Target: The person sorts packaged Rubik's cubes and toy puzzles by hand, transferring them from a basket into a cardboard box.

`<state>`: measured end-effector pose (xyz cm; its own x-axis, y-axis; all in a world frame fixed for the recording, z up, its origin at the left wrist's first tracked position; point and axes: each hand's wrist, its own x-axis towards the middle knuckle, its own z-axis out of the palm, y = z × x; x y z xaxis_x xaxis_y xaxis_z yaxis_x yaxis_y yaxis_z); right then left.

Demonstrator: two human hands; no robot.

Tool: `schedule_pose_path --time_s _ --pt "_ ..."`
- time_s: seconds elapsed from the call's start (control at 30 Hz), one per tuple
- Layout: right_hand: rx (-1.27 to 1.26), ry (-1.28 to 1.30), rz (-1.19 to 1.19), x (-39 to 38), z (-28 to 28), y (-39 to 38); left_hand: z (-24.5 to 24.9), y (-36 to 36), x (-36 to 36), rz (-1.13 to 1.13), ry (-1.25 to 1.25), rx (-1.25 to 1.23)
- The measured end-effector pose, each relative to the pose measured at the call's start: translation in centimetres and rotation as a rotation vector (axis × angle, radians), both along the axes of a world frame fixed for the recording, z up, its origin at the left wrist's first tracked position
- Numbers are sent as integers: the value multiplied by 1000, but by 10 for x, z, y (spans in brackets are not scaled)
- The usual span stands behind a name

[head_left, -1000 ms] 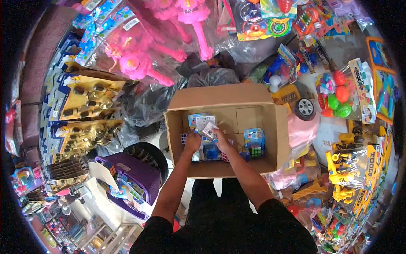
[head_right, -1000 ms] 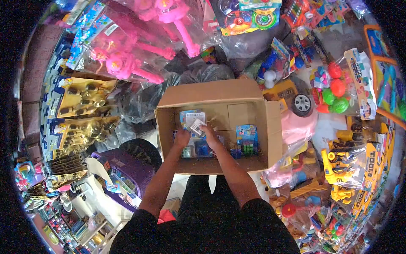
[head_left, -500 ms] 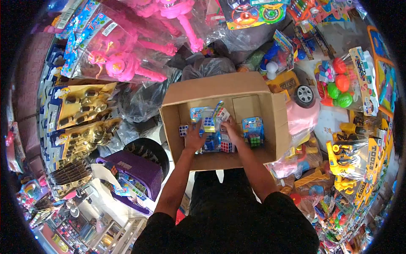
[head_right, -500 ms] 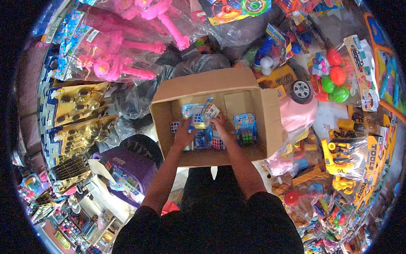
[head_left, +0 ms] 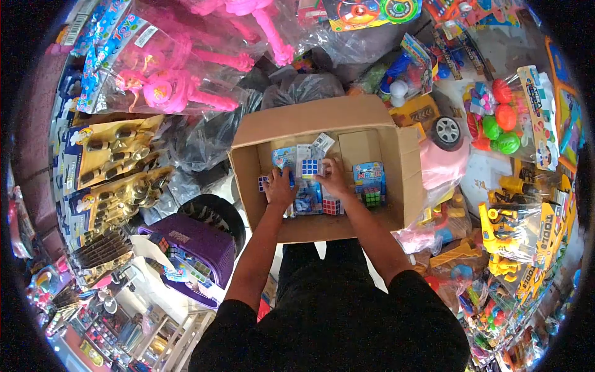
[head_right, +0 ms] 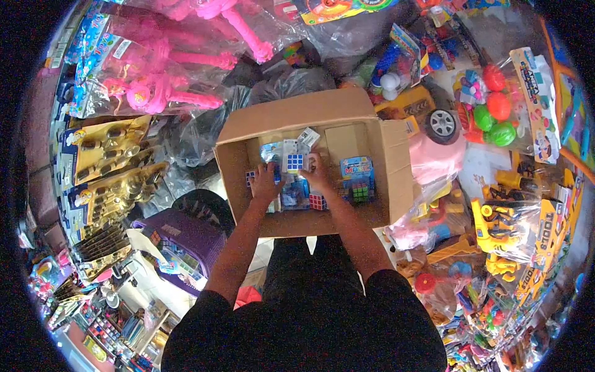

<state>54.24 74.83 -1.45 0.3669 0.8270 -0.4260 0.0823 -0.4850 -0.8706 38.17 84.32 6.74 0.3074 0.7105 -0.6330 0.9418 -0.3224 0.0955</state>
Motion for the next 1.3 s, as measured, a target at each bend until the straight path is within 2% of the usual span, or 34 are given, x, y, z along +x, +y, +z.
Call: schedule_pose_path --time_s 0.1,0.2,0.3,0.4,0.43,0.53,0.57,0.67,0.8,0.87,0.9,1.0,1.03,1.17,1.3 --pt "49 44 -3 4 12 -5 -4 2 -4 10 -34 18" --pt "9 46 229 17 9 -19 -7 3 -6 1 -46 9" --pt "-8 108 326 23 16 -28 -2 2 -4 -30 -36 -33" --pt "42 -213 590 25 20 -24 7 -4 2 -184 -147 14" --pt "-49 -243 598 28 25 -21 7 -5 4 -210 -149 -5" --pt "-196 -253 499 46 26 3 5 -11 4 -257 -121 -43" --pt "-296 -140 405 55 39 13 2 -12 3 -256 -99 -44" --pt "-151 -393 131 58 47 29 -10 -14 0 -270 -85 -48" --pt "-96 -468 95 43 19 41 -13 -7 -5 -249 -173 -61" --pt "-28 -478 105 36 3 41 -5 -7 -6 -183 -198 14" --pt "-80 -443 60 33 15 43 1 -5 -6 -148 -208 53" --pt "87 -537 46 20 22 44 19 3 -8 70 -81 139" --pt "166 -521 55 14 27 44 21 5 -14 164 -96 126" --pt "355 -269 75 -19 31 69 2 1 -39 111 18 35" --pt "309 -152 195 -51 19 100 4 -1 -40 132 15 11"
